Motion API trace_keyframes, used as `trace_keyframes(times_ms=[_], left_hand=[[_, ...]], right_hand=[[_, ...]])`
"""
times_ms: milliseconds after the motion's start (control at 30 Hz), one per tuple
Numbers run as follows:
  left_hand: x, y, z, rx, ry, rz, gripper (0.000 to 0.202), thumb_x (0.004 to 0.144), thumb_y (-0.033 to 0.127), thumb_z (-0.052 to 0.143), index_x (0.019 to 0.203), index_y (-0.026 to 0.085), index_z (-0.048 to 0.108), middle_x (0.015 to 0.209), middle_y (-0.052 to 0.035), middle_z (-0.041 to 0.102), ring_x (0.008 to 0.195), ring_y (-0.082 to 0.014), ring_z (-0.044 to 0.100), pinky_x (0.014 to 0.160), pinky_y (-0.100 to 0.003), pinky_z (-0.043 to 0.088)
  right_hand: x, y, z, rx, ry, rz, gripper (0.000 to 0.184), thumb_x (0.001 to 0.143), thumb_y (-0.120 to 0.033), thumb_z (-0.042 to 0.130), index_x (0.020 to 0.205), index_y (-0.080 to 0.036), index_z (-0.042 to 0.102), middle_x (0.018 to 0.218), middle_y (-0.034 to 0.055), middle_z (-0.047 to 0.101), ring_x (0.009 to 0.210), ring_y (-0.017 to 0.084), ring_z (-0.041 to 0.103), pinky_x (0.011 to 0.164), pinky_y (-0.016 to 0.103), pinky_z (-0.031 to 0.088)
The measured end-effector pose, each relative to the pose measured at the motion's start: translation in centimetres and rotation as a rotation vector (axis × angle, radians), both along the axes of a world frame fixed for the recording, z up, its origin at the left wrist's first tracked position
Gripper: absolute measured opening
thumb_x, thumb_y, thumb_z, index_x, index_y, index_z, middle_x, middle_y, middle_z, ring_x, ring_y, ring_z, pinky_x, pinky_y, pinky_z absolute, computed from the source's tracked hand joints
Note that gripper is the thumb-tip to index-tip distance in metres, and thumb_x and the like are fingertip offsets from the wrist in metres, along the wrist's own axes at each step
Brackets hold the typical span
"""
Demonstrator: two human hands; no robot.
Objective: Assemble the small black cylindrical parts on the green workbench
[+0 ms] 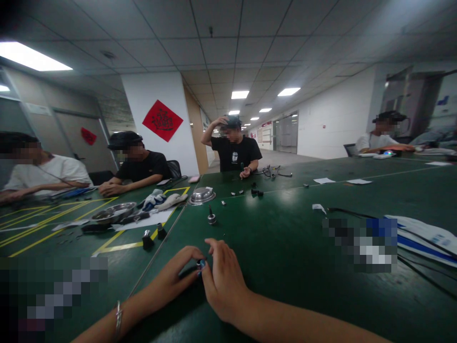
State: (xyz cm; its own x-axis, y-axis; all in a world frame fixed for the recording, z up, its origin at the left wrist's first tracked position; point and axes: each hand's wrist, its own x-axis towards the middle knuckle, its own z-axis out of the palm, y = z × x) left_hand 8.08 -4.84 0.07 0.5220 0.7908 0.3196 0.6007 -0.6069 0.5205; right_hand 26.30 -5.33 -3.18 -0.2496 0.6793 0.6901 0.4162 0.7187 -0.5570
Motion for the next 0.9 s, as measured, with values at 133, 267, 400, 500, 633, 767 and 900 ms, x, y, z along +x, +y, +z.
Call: trace_keyframes(times_ms=[133, 267, 400, 500, 633, 767, 900], left_hand=[[-0.1, 0.0, 0.2, 0.091, 0.051, 0.048, 0.02, 0.083, 0.022, 0.054, 0.103, 0.024, 0.055, 0.109, -0.0046, 0.06, 0.105, -0.0224, 0.053, 0.094, -0.038, 0.042], [-1.1, 0.9, 0.1, 0.267, 0.148, 0.189, 0.017, 0.082, 0.022, 0.054, 0.099, 0.024, 0.056, 0.106, -0.0051, 0.061, 0.109, -0.0252, 0.05, 0.096, -0.042, 0.039], [-3.2, 2.5, -0.2, 0.441, 0.273, 0.396, 0.015, 0.084, 0.031, 0.054, 0.096, 0.024, 0.06, 0.109, -0.0061, 0.059, 0.115, -0.0284, 0.045, 0.1, -0.046, 0.034], [-5.1, 3.5, -0.3, 0.492, 0.363, 0.58, 0.018, 0.084, 0.034, 0.054, 0.097, 0.025, 0.062, 0.117, -0.0072, 0.056, 0.122, -0.0315, 0.039, 0.101, -0.049, 0.032], [-7.3, 4.0, -0.2, 0.568, 0.426, 0.772, 0.016, 0.083, 0.032, 0.056, 0.095, 0.027, 0.064, 0.127, -0.007, 0.05, 0.13, -0.0342, 0.029, 0.104, -0.052, 0.028], [-8.9, 4.5, -0.4, 0.6, 0.461, 0.871, 0.025, 0.084, 0.033, 0.053, 0.106, 0.026, 0.062, 0.133, -0.0081, 0.048, 0.131, -0.0352, 0.029, 0.104, -0.052, 0.026], [-10.0, 5.2, -1.0, 0.609, 0.465, 0.969, 0.042, 0.087, 0.031, 0.044, 0.126, 0.015, 0.05, 0.131, -0.0159, 0.051, 0.124, -0.0337, 0.04, 0.101, -0.05, 0.033]], right_hand=[[0.1, -0.1, 0.3, -0.021, -0.015, 0.043, 0.04, 0.088, -0.013, 0.04, 0.127, -0.021, 0.034, 0.104, 0.0093, 0.051, 0.096, 0.023, 0.052, 0.086, 0.044, 0.045], [0.2, -0.2, 0.5, -0.044, -0.034, 0.103, 0.039, 0.088, -0.01, 0.04, 0.125, -0.021, 0.035, 0.106, 0.0088, 0.049, 0.098, 0.023, 0.05, 0.088, 0.043, 0.044], [0.4, -0.5, 0.9, -0.087, -0.065, 0.145, 0.04, 0.086, -0.008, 0.042, 0.124, -0.021, 0.037, 0.113, 0.0098, 0.046, 0.104, 0.023, 0.049, 0.091, 0.043, 0.044], [0.5, -0.7, 1.4, -0.115, -0.089, 0.158, 0.04, 0.086, -0.007, 0.043, 0.123, -0.021, 0.04, 0.113, 0.0097, 0.046, 0.105, 0.023, 0.049, 0.091, 0.043, 0.044], [0.6, -1.0, 1.9, -0.123, -0.121, 0.163, 0.041, 0.085, -0.006, 0.044, 0.123, -0.02, 0.041, 0.113, 0.0102, 0.045, 0.105, 0.023, 0.049, 0.092, 0.042, 0.043], [0.7, -1.0, 1.9, -0.125, -0.146, 0.163, 0.039, 0.085, -0.006, 0.044, 0.121, -0.019, 0.043, 0.113, 0.0103, 0.044, 0.103, 0.023, 0.049, 0.092, 0.041, 0.042], [0.7, -0.9, 1.8, -0.116, -0.154, 0.168, 0.036, 0.085, -0.006, 0.044, 0.119, -0.017, 0.045, 0.11, 0.0097, 0.044, 0.101, 0.021, 0.049, 0.091, 0.038, 0.042]])
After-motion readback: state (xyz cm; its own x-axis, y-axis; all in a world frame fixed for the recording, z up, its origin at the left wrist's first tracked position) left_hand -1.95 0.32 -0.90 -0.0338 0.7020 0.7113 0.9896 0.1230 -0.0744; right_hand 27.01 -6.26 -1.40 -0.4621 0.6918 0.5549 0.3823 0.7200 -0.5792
